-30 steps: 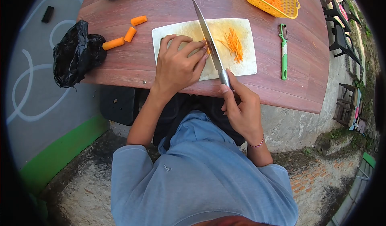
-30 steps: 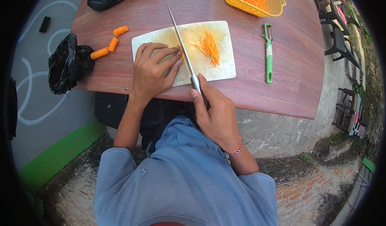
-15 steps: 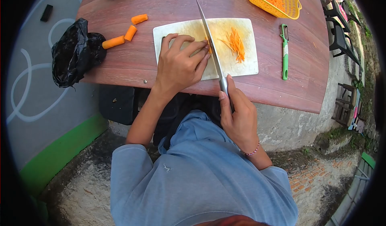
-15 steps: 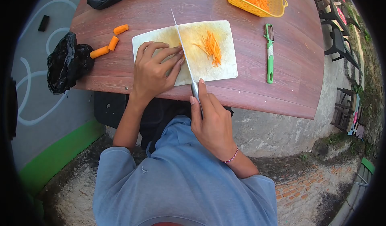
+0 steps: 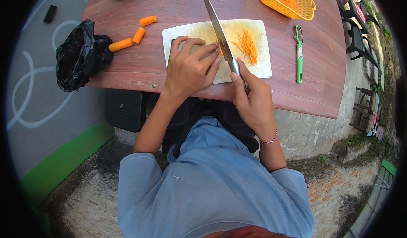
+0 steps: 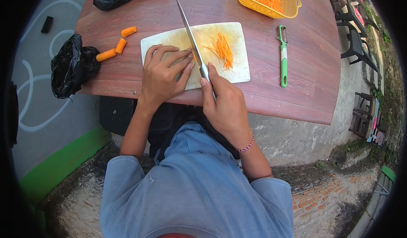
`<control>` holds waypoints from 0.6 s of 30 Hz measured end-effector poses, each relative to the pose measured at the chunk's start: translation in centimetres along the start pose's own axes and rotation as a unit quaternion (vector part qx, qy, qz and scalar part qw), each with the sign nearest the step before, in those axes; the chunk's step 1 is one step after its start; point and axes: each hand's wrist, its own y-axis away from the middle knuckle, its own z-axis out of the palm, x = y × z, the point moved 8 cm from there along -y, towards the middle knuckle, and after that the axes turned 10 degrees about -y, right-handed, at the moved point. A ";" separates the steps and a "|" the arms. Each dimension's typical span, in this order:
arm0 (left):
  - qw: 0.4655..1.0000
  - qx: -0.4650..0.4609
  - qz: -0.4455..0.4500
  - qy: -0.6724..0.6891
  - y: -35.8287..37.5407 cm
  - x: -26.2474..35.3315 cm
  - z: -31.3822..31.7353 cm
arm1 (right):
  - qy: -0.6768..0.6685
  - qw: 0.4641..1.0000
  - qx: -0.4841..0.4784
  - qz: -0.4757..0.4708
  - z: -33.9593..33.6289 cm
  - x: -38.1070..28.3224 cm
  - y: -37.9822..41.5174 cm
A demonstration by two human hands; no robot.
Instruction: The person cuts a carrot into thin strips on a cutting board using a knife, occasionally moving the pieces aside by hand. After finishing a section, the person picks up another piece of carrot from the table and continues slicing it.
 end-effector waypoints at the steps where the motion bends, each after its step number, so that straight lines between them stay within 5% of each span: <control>1: 1.000 0.001 -0.002 -0.001 0.0 -0.1 0.0 | -0.011 1.000 -0.005 0.018 -0.1 0.5 0.6; 18: 1.000 0.005 -0.003 -0.003 0.0 0.0 -0.1 | -0.022 0.998 -0.016 0.049 -1.1 1.1 2.5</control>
